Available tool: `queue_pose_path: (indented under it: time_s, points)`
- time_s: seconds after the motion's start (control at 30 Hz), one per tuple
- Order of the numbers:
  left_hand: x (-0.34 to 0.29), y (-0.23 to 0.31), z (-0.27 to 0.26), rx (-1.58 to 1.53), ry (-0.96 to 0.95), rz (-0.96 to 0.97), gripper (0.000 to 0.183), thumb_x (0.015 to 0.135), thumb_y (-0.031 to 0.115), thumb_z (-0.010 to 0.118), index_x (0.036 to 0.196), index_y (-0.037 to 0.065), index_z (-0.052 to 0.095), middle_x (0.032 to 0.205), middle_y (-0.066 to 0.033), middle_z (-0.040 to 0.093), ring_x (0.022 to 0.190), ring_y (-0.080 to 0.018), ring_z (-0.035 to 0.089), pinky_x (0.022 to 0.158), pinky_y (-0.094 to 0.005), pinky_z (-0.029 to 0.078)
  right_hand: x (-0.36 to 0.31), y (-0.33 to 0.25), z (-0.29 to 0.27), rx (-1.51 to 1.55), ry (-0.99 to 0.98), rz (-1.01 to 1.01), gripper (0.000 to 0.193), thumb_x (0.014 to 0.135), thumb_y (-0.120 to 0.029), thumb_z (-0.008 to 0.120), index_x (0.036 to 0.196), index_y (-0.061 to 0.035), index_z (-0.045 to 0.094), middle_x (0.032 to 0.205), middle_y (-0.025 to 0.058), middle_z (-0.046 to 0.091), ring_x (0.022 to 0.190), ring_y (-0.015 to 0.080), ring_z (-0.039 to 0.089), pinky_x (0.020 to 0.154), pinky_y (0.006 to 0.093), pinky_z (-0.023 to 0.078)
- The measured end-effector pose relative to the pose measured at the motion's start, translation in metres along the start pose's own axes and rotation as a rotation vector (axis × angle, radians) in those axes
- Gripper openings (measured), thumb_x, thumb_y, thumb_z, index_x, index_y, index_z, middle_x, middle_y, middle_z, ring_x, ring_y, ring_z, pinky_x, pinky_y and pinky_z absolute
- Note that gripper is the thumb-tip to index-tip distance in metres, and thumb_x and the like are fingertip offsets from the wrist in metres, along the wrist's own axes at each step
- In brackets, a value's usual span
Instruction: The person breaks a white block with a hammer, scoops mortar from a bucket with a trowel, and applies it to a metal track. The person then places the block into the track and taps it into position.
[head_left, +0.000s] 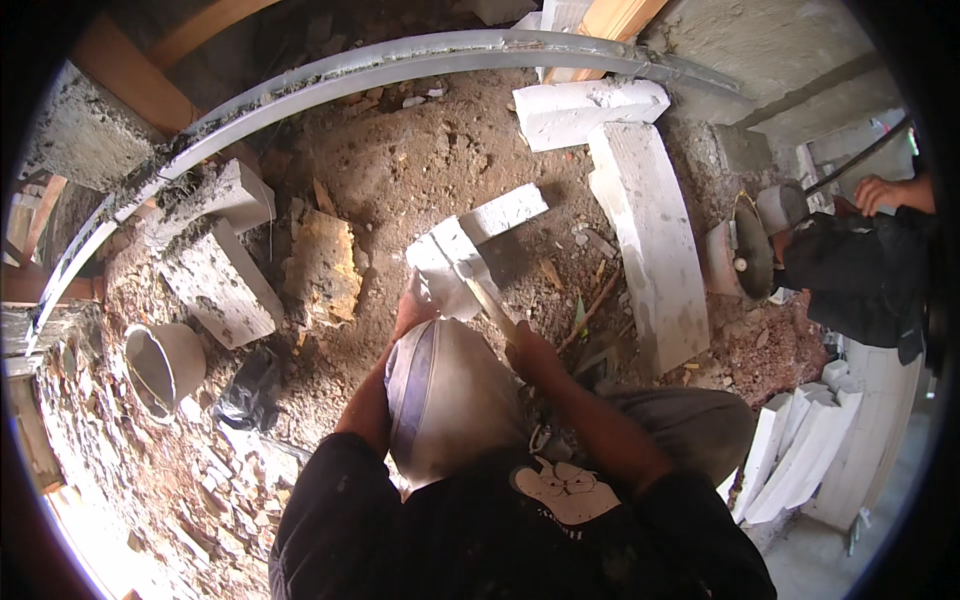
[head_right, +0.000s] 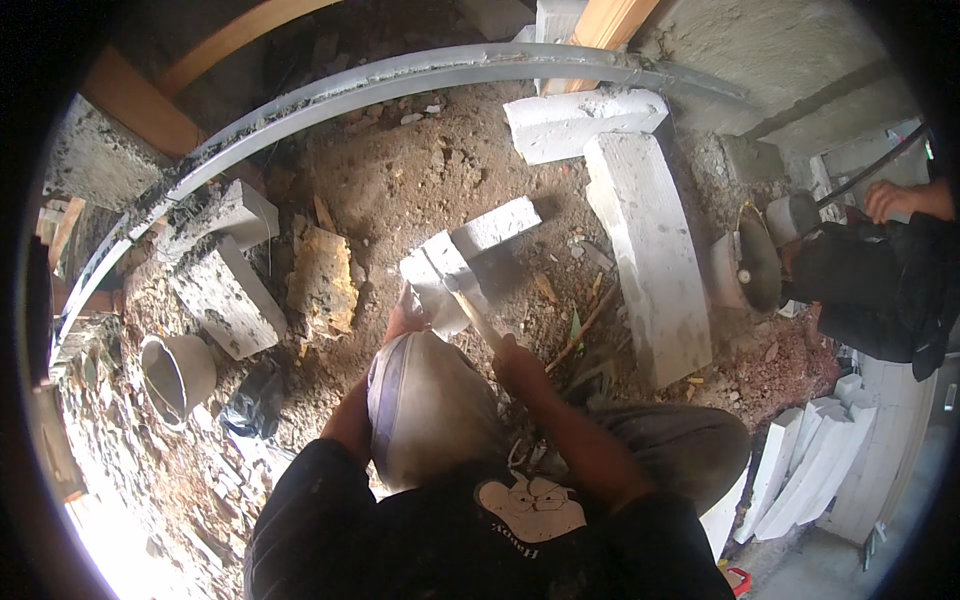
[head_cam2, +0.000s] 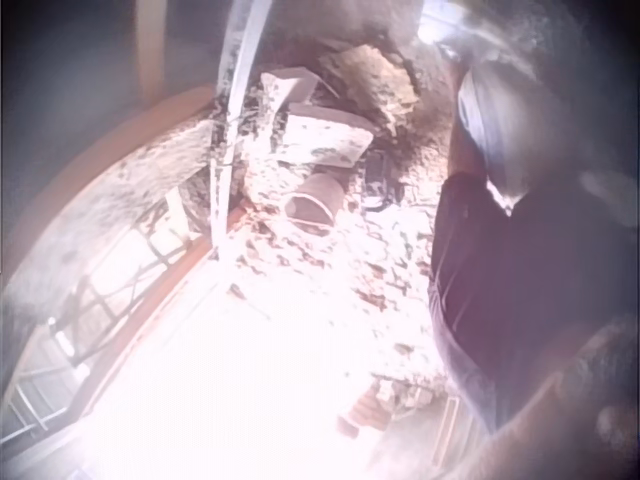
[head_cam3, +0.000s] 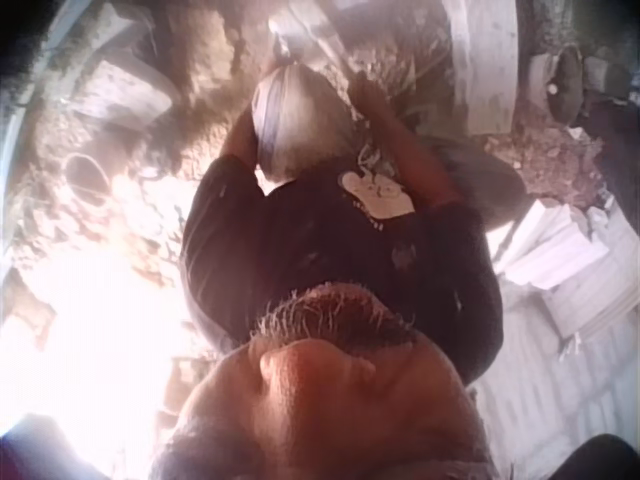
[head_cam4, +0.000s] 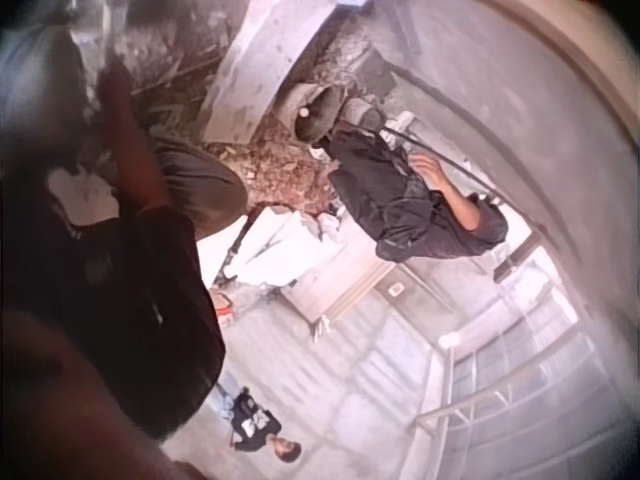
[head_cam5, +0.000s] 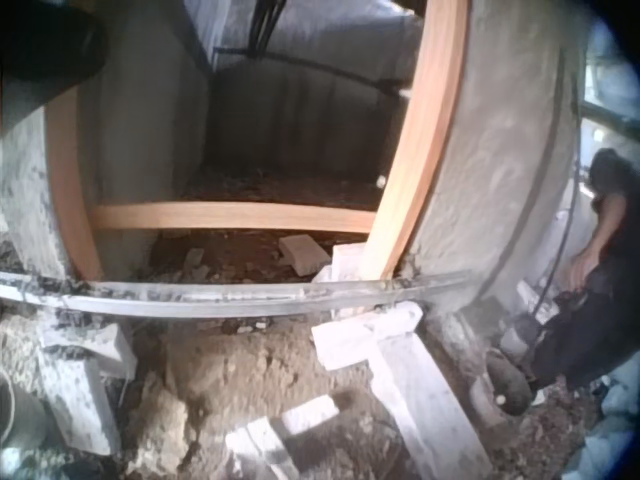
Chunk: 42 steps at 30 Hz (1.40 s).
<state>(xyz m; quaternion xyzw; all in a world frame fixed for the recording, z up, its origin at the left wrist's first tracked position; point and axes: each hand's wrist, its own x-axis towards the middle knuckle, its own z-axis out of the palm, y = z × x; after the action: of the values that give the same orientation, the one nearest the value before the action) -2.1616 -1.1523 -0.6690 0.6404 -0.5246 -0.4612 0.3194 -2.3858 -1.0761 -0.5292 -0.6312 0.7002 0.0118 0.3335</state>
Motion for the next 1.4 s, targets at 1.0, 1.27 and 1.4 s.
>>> queue_pose_path:
  time_s: [1.0, 1.27, 1.4]
  points:
    - [0.022, 0.054, -0.066, -0.300, -0.188, -0.254, 0.056, 0.064, 0.005, 0.080, 0.110, 0.001, 0.048, 0.099, -0.0175, 0.063, 0.080, -0.0227, 0.063, 0.066, -0.0314, 0.052, -0.001, 0.038, 0.047, 0.478, 0.076, 0.198, 0.041, 0.076, -0.030, 0.057, 0.095, 0.0062, 0.051, 0.077, 0.0225, 0.061, 0.071, 0.0358, 0.062, 0.067, 0.0452, 0.049]
    - [0.017, 0.134, -0.107, 0.336, 0.116, 0.317, 0.071, 0.055, 0.013, 0.083, 0.116, 0.002, 0.049, 0.104, -0.0182, 0.056, 0.099, -0.0301, 0.056, 0.084, -0.0433, 0.048, 0.004, 0.004, 0.012, 0.487, 0.053, -0.036, 0.036, 0.075, -0.026, 0.058, 0.096, 0.0027, 0.053, 0.070, 0.0153, 0.061, 0.055, 0.0262, 0.062, 0.055, 0.0403, 0.049]
    - [0.024, 0.141, -0.124, 0.335, 0.223, 0.305, 0.079, 0.054, 0.013, 0.081, 0.124, 0.005, 0.044, 0.112, -0.0185, 0.044, 0.103, -0.0366, 0.048, 0.092, -0.0450, 0.042, 0.012, -0.029, -0.014, 0.633, 0.144, -0.051, 0.036, 0.078, -0.024, 0.061, 0.100, 0.0025, 0.053, 0.075, 0.0179, 0.062, 0.064, 0.0276, 0.064, 0.058, 0.0395, 0.050]
